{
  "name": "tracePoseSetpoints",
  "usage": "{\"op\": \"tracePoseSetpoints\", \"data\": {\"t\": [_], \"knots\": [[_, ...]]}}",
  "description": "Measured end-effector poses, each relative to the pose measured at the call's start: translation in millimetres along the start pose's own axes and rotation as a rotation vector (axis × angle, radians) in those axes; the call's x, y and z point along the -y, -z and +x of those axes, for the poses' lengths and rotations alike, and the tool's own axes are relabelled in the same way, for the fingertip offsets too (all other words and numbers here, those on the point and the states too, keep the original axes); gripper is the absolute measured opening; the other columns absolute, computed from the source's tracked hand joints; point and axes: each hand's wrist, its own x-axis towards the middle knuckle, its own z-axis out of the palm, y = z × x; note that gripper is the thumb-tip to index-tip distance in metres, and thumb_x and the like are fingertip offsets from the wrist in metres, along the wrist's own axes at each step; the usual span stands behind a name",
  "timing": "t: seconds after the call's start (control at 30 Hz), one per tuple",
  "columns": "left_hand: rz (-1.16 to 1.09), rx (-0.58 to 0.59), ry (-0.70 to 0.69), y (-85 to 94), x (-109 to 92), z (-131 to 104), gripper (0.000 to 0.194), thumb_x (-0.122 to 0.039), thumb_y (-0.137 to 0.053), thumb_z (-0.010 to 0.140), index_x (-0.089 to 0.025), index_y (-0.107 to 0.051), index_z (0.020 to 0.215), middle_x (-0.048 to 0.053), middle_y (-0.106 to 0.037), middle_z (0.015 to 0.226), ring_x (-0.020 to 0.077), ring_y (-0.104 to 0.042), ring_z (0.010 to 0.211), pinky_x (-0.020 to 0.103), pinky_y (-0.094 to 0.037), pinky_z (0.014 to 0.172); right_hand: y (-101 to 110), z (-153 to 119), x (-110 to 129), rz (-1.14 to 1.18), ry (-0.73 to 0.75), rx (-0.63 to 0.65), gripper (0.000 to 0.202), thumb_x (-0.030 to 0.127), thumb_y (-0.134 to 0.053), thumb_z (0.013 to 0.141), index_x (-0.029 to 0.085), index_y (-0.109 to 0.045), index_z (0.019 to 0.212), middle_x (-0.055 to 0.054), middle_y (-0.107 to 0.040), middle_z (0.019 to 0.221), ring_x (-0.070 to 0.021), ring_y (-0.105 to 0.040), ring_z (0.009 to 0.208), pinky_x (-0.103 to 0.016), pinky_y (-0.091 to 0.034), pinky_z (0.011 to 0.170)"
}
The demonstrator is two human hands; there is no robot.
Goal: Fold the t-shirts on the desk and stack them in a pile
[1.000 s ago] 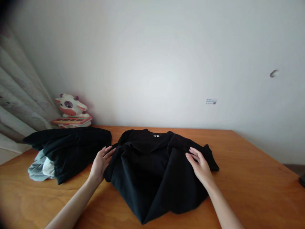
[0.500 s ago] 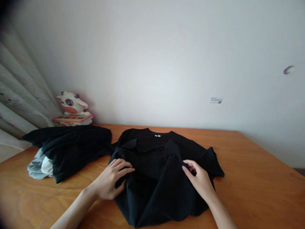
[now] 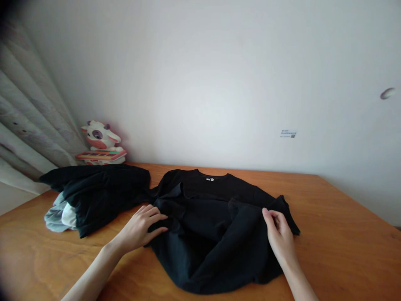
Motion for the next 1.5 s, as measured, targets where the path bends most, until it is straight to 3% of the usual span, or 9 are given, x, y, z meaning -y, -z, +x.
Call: {"op": "tracePoseSetpoints", "data": {"t": [0.2, 0.37, 0.5, 0.63, 0.8, 0.93, 1.1, 1.37, 1.5], "knots": [[-0.030, -0.277, 0.049, -3.6, -2.9, 5.1, 0.016, -0.031, -0.060, 0.100, -0.024, -0.074, 0.098, 0.004, -0.069, 0.087, 0.0194, -0.062, 0.079, 0.032, -0.050, 0.073, -2.5, -4.5, 2.2, -0.115, -0.009, 0.255, 0.059, 0.067, -0.077, 0.061, 0.026, -0.074, 0.103, -0.007, -0.077, 0.104, -0.0343, -0.067, 0.109, -0.045, -0.051, 0.096], [-0.095, -0.553, 0.148, 0.5, -6.9, 6.7, 0.015, -0.022, -0.060, 0.099, -0.022, -0.075, 0.103, 0.006, -0.070, 0.093, 0.0196, -0.062, 0.085, 0.031, -0.052, 0.077, 0.4, -3.0, 2.7, 0.046, -0.052, 0.129, 0.045, 0.060, -0.076, 0.058, 0.025, -0.070, 0.084, -0.006, -0.077, 0.094, -0.0330, -0.068, 0.101, -0.042, -0.052, 0.091], [-0.195, -0.498, 0.128, 1.9, -6.9, 4.0, 0.025, -0.023, -0.056, 0.099, -0.021, -0.070, 0.078, 0.007, -0.069, 0.089, 0.0197, -0.062, 0.083, 0.031, -0.052, 0.076, 2.5, -3.3, 2.1, 0.174, -0.026, 0.206, 0.028, 0.046, -0.067, 0.060, 0.026, -0.049, 0.065, -0.004, -0.076, 0.091, -0.0307, -0.067, 0.100, -0.036, -0.051, 0.085], [-0.220, -0.237, 0.190, -2.5, -1.7, 2.6, 0.050, -0.035, -0.046, 0.103, -0.021, -0.055, 0.056, 0.005, -0.067, 0.071, 0.0186, -0.062, 0.072, 0.032, -0.047, 0.071, 2.9, -7.6, 7.4, 0.038, 0.082, 0.347, 0.029, 0.045, -0.062, 0.065, 0.027, -0.040, 0.064, -0.001, -0.068, 0.077, -0.0281, -0.065, 0.092, -0.032, -0.048, 0.078], [-0.158, 0.011, 0.405, -10.0, -7.0, 7.9, 0.043, -0.064, -0.057, 0.091, -0.023, -0.063, 0.081, 0.002, -0.064, 0.071, 0.0211, -0.061, 0.068, 0.032, -0.044, 0.066, -1.2, -11.5, 9.3, -0.137, 0.182, 0.412, 0.050, 0.064, -0.063, 0.078, 0.027, -0.033, 0.064, 0.000, -0.063, 0.072, -0.0227, -0.060, 0.077, -0.030, -0.047, 0.073], [-0.182, 0.059, 0.284, -12.8, -14.0, 11.7, 0.041, -0.063, -0.062, 0.088, -0.024, -0.070, 0.098, 0.003, -0.065, 0.077, 0.0245, -0.062, 0.078, 0.035, -0.045, 0.074, -4.9, -8.3, -1.8, -0.211, 0.198, 0.372, 0.049, 0.068, -0.064, 0.076, 0.027, -0.039, 0.066, 0.000, -0.065, 0.073, -0.0224, -0.062, 0.076, -0.031, -0.049, 0.073], [-0.439, -0.051, 0.276, -16.2, -12.1, 10.8, 0.035, -0.046, -0.048, 0.099, -0.021, -0.070, 0.086, 0.005, -0.063, 0.080, 0.0199, -0.060, 0.077, 0.032, -0.046, 0.075, -7.4, -7.0, -8.3, -0.177, 0.229, 0.306, 0.051, 0.062, -0.060, 0.073, 0.026, -0.065, 0.110, -0.005, -0.075, 0.096, -0.0281, -0.070, 0.094, -0.041, -0.054, 0.089], [-0.581, -0.537, 0.582, -22.4, -0.5, 3.9, 0.038, -0.055, -0.045, 0.100, -0.021, -0.059, 0.090, -0.002, -0.056, 0.071, 0.0156, -0.055, 0.065, 0.026, -0.044, 0.063, -1.4, -25.4, 9.0, -0.253, 0.598, 0.011, 0.034, 0.052, -0.053, 0.090, 0.024, -0.071, 0.098, -0.011, -0.075, 0.104, -0.0296, -0.069, 0.102, -0.045, -0.052, 0.097], [-0.489, -0.532, 0.557, -26.3, 0.9, -3.2, 0.031, -0.050, -0.046, 0.100, -0.022, -0.057, 0.096, 0.001, -0.061, 0.079, 0.0173, -0.058, 0.070, 0.029, -0.046, 0.070, 0.3, -32.0, 7.0, -0.353, 0.742, -0.074, 0.029, 0.044, -0.053, 0.093, 0.022, -0.071, 0.100, -0.013, -0.073, 0.104, -0.0297, -0.066, 0.101, -0.047, -0.049, 0.097]]}}
